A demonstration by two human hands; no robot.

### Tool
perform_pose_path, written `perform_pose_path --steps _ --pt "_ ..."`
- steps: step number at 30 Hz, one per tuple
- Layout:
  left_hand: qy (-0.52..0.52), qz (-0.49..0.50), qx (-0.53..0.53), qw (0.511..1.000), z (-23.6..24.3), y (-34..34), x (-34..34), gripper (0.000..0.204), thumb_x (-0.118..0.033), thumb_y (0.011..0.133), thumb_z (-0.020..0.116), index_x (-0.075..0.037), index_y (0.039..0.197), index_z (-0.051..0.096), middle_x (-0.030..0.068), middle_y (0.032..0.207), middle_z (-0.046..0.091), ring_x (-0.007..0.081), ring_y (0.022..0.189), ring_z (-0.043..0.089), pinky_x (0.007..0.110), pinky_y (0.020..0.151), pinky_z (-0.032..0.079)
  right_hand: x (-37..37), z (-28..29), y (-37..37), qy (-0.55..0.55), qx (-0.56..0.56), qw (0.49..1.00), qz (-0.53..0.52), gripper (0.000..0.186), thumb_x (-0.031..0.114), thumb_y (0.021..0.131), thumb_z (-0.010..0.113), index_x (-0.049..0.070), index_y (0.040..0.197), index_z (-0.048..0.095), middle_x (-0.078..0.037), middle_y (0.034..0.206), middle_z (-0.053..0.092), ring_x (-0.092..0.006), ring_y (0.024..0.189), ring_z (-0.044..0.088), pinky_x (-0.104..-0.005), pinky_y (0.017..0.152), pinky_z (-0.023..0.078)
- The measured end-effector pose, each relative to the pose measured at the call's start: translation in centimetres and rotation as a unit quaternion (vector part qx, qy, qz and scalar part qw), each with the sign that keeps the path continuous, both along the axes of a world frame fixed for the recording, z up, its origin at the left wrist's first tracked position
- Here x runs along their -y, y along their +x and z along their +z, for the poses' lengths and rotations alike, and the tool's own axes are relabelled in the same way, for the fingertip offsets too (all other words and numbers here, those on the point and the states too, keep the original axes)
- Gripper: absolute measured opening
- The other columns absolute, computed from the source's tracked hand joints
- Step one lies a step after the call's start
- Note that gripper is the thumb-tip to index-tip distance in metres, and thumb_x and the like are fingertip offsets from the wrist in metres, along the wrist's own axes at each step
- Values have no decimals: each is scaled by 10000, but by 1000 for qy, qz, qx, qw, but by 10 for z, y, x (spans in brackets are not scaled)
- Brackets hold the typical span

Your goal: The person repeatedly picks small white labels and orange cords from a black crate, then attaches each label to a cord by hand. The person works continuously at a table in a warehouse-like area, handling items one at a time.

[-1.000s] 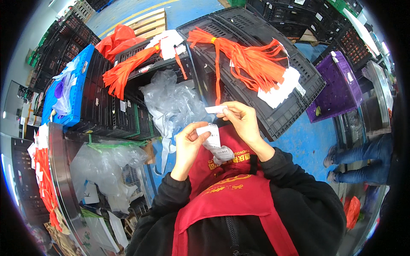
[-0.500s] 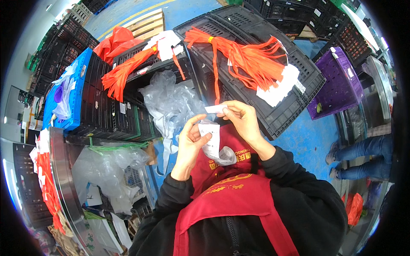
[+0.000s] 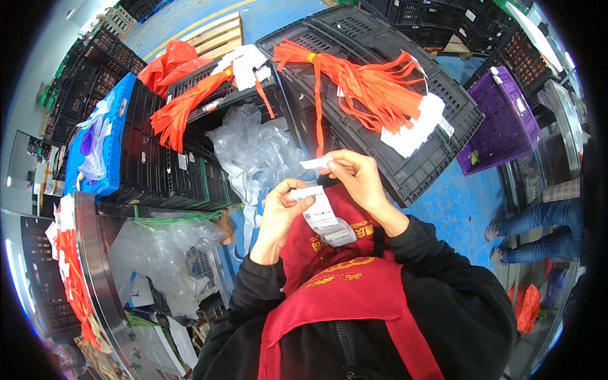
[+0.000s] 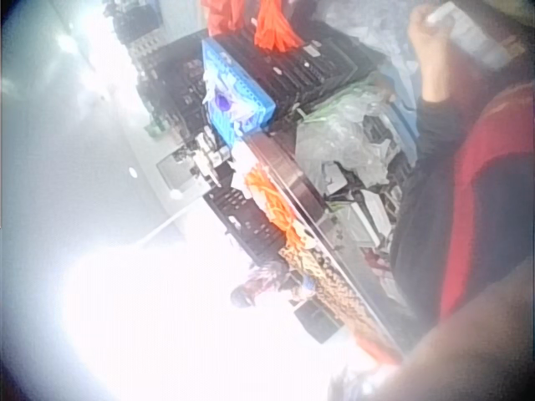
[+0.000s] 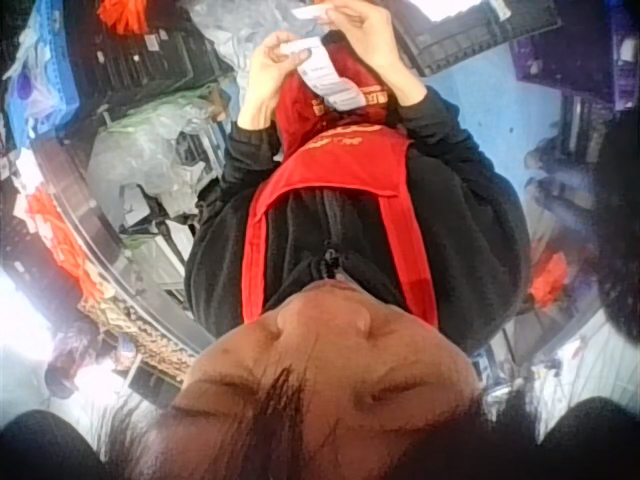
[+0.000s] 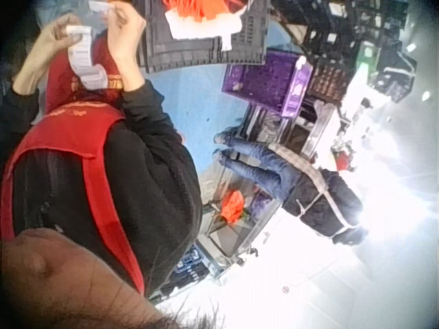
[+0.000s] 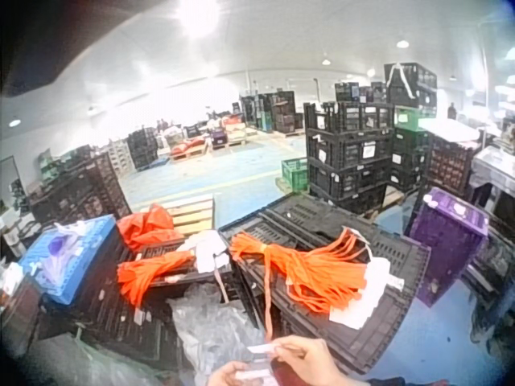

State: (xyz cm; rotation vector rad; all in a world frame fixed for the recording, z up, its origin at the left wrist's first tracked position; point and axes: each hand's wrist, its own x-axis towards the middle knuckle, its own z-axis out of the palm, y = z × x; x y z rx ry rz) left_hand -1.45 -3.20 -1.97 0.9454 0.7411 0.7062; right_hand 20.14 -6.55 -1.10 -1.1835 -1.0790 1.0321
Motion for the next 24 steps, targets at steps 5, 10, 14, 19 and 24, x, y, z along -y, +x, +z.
perform_pose_path --steps 5,10,14,19,24 --pt "-10 -5 -7 1000 8 3 1 209 -19 974 744 17 1178 716 83 1053 795 116 942 729 268 886 556 -1 -3 0 -13 14 1000 22 200 38 1067 616 -51 1228 694 -107 1107 787 -154 1002 748 -276 848 582" --pt "-4 -9 1 1000 7 4 -8 197 1 967 747 31 1161 729 87 1037 790 116 929 724 259 869 550 -1 -3 -2 12 12 1000 12 176 -4 1041 635 -97 1180 690 -145 1040 796 -155 979 758 -299 845 606" --pt "47 15 -24 998 8 8 -8 157 14 962 750 38 1117 745 84 999 787 111 891 721 246 831 549 -1 -4 -2 19 8 1000 16 174 -11 1034 641 -90 1180 694 -132 1019 793 -146 967 753 -298 836 604" --pt "96 45 -41 994 16 20 -10 142 -2 958 767 51 1089 761 77 978 791 104 866 719 241 796 552 0 -4 1 31 52 998 25 183 -48 1010 633 -71 1176 705 -109 982 785 -115 948 732 -290 824 594" --pt "101 38 -31 994 21 26 -14 159 -6 959 768 54 1106 766 70 982 793 89 862 712 232 775 544 2 2 4 35 55 997 44 199 -75 996 616 -66 1173 706 -113 986 783 -107 966 726 -293 834 592"
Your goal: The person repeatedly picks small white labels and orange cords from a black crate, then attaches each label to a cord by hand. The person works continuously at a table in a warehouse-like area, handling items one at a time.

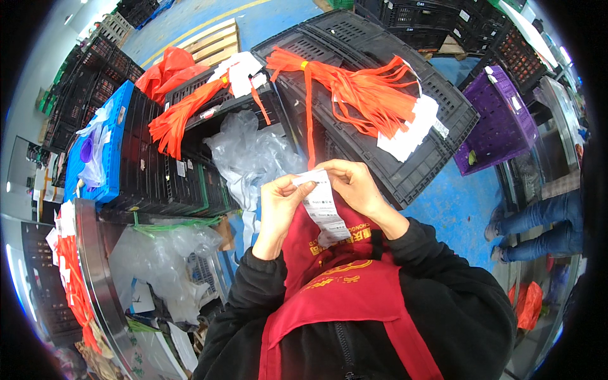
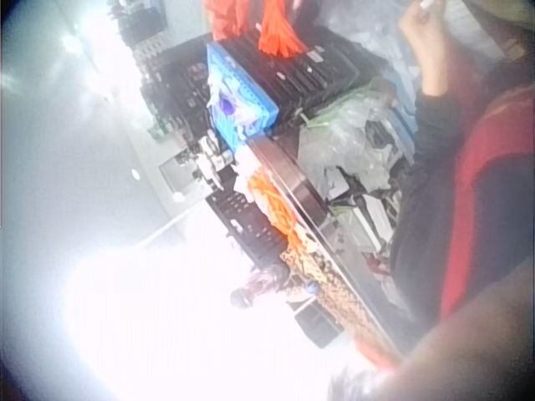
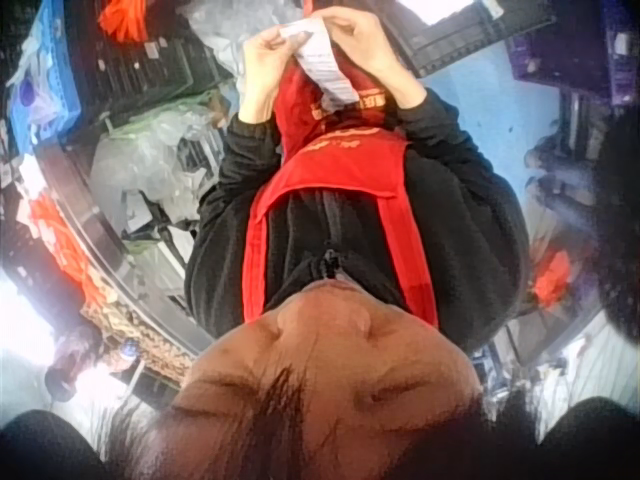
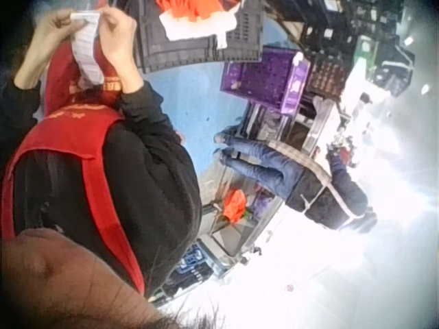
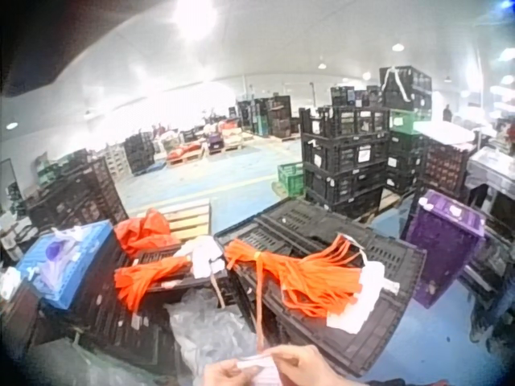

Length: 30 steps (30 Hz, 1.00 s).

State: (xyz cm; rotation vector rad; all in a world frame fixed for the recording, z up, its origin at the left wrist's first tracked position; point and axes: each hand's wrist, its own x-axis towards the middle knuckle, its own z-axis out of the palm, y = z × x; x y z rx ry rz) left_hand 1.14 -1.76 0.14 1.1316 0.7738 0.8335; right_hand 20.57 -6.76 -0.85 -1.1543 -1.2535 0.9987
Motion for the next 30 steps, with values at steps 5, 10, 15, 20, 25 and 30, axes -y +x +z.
perform_pose_path --steps 5,10,15,20,25,30 --pt "2 19 -27 999 -1 3 0 144 -15 963 765 49 1091 773 56 957 791 72 840 701 225 749 530 2 12 4 -20 1 1000 17 215 -92 985 602 -65 1170 706 -116 993 783 -114 978 730 -301 858 593" --pt "19 28 -47 998 -1 4 -1 128 -38 964 772 40 1065 781 38 920 783 56 804 679 213 708 508 5 21 7 4 40 999 14 203 -48 984 630 -64 1170 710 -126 993 785 -121 964 736 -313 869 594" --pt "72 53 -119 989 -7 1 3 116 -67 982 755 40 1015 786 11 849 756 35 759 630 203 654 474 12 34 3 8 89 996 21 173 -13 972 697 -58 1135 732 -125 1051 786 -180 990 755 -319 895 582" --pt "116 65 -137 982 -18 -18 27 503 -314 1139 516 53 934 793 69 823 769 102 740 659 262 680 501 23 56 -5 189 213 945 -160 133 -46 856 770 4 980 773 -116 1026 780 -263 954 747 -354 865 564" --pt "-1 -110 -62 992 -15 -35 75 597 -351 1182 371 39 1009 789 100 958 793 165 930 730 332 886 555 22 52 -28 272 253 924 -91 169 8 781 782 59 942 775 -73 942 708 -282 877 679 -381 765 551" --pt "62 -331 -46 941 -4 -30 95 255 -172 1075 614 16 1162 763 87 1056 787 166 1027 715 329 925 562 15 17 -51 219 404 876 147 354 100 799 705 84 1152 717 -54 1146 696 -268 1033 672 -385 827 570"
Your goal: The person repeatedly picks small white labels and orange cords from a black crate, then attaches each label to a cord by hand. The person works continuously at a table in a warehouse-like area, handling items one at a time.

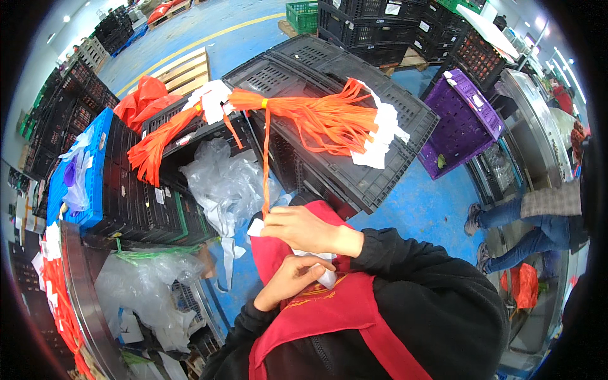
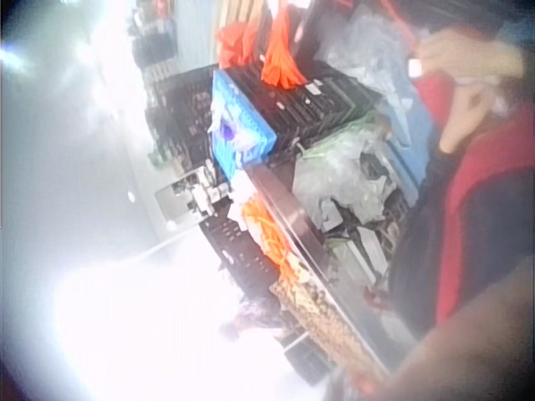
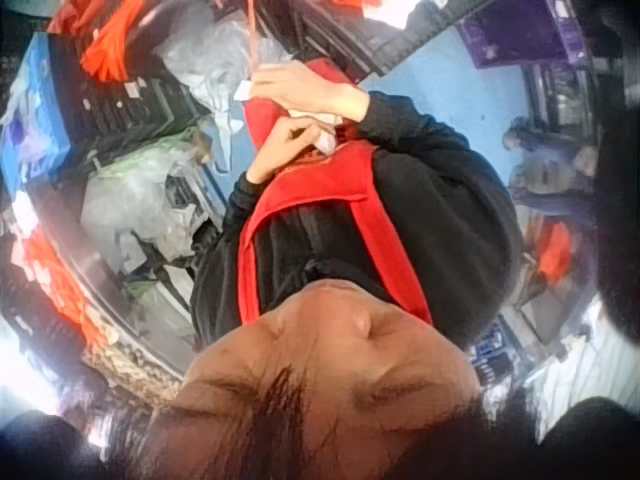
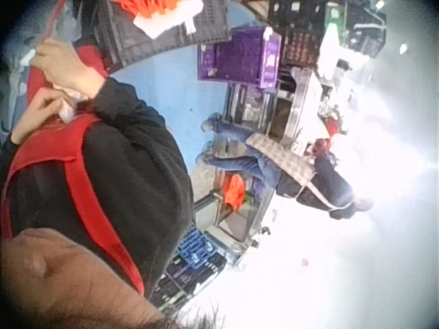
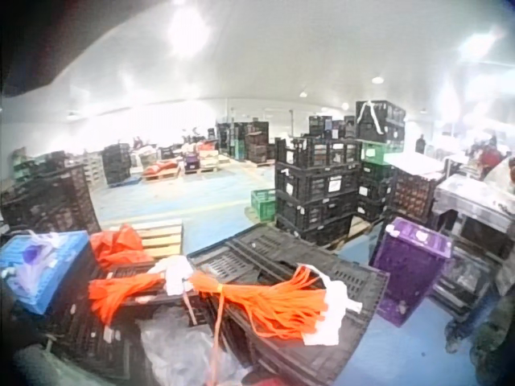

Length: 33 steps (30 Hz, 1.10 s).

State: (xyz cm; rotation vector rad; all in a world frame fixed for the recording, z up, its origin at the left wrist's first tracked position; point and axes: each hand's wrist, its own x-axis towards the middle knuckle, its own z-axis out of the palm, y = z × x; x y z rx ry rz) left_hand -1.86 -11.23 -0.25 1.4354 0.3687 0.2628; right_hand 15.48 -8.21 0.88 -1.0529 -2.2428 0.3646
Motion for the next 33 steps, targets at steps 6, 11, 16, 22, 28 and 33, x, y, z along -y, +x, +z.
perform_pose_path --steps 6,11,16,22,28,33 --pt "-23 47 -25 998 6 -3 -5 222 -133 1010 716 10 1174 760 72 1074 779 136 1011 714 308 910 558 -13 10 79 111 0 971 -210 268 94 865 747 67 1132 727 -118 1148 731 -344 1080 689 -463 939 549" --pt "-5 39 -18 999 2 11 -2 206 -125 1009 721 14 1157 759 67 1082 772 129 1004 712 301 910 555 -87 16 206 171 221 872 -402 520 68 829 748 53 1337 636 -146 1338 594 -355 1317 531 -457 1100 450" --pt "-53 48 -8 997 -1 16 0 192 -90 1001 728 18 1158 756 68 1116 764 132 1035 700 300 930 546 -128 25 257 -49 244 915 -317 529 44 813 753 107 1327 646 -111 1204 591 -355 1233 572 -443 976 502" --pt "-120 49 -9 992 -1 23 -2 308 -34 991 723 4 1296 704 65 1261 723 142 1173 658 308 998 527 -163 95 306 132 336 868 -340 726 5 767 741 216 1441 572 -65 1344 558 -322 1227 583 -466 983 488" --pt "-110 42 -1 993 -4 29 -7 387 13 982 704 -28 1366 674 80 1396 649 169 1168 664 319 995 544 -104 76 248 183 80 937 -286 242 97 858 761 79 1095 715 -125 1131 677 -358 1122 627 -440 952 513" --pt "-114 75 -3 991 -14 29 -9 332 3 998 694 -21 1328 676 77 1272 707 146 1104 684 303 931 559 -31 28 172 22 153 933 -326 237 293 846 820 98 916 705 -67 968 622 -291 1043 604 -435 928 463"
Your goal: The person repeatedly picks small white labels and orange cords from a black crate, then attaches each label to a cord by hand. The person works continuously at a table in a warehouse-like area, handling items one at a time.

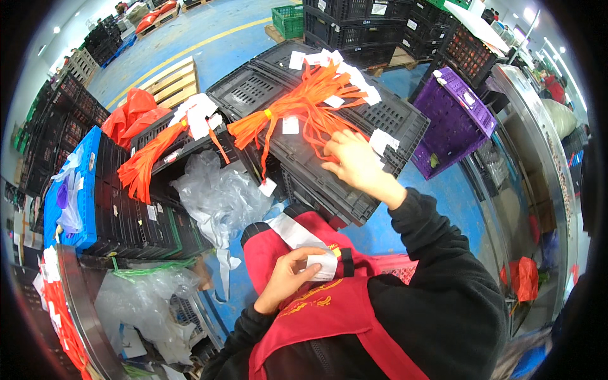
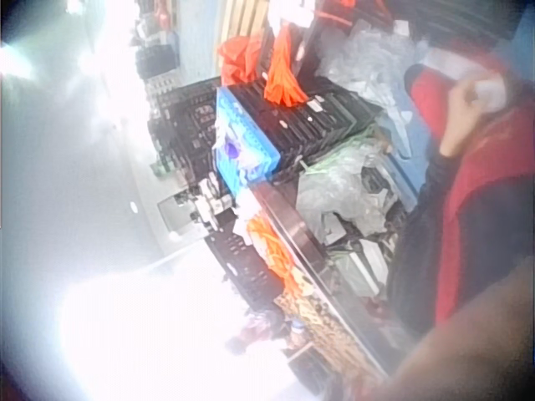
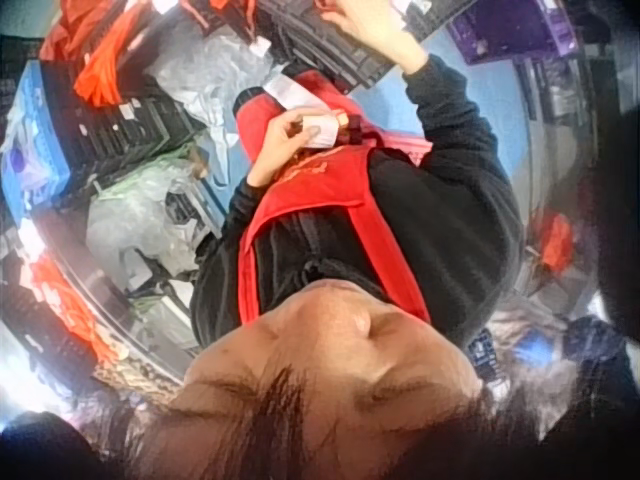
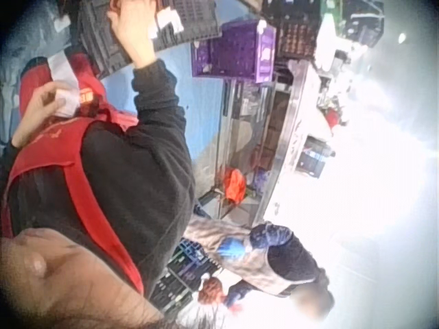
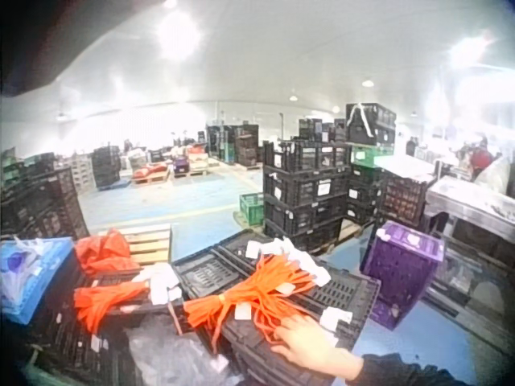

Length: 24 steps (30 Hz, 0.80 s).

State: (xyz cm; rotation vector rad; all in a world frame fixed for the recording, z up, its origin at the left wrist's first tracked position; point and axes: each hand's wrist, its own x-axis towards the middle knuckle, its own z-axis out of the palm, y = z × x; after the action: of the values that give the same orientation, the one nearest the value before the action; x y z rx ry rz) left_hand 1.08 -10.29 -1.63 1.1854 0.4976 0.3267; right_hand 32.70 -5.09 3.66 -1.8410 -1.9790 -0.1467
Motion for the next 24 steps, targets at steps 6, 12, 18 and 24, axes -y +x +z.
perform_pose_path --steps 6,12,18,24 --pt "25 57 12 998 1 -3 1 307 -17 1015 679 -14 1321 644 94 1162 746 147 1038 712 290 882 567 18 8 1 56 -127 989 -53 173 185 869 800 78 924 676 -65 954 676 -287 1005 615 -416 907 453" --pt "4 90 35 995 8 -1 5 333 -32 1033 657 -3 1361 607 99 1150 763 136 1028 717 280 888 570 37 31 1 199 -200 959 -16 128 115 911 742 68 944 628 -52 1007 722 -277 1061 620 -425 981 452" --pt "19 92 12 995 5 -4 5 286 -35 1031 664 6 1312 632 92 1110 772 137 1004 723 285 876 571 69 48 -20 -16 -600 799 31 169 109 1033 657 60 1174 577 -1 770 641 -106 703 604 -245 697 457" --pt "-10 207 30 978 1 -7 -9 187 -21 1020 681 -6 1207 676 42 990 773 81 843 697 225 752 526 91 41 -44 -87 -657 743 97 242 29 991 676 48 1231 656 -41 891 696 -115 815 651 -284 741 496"
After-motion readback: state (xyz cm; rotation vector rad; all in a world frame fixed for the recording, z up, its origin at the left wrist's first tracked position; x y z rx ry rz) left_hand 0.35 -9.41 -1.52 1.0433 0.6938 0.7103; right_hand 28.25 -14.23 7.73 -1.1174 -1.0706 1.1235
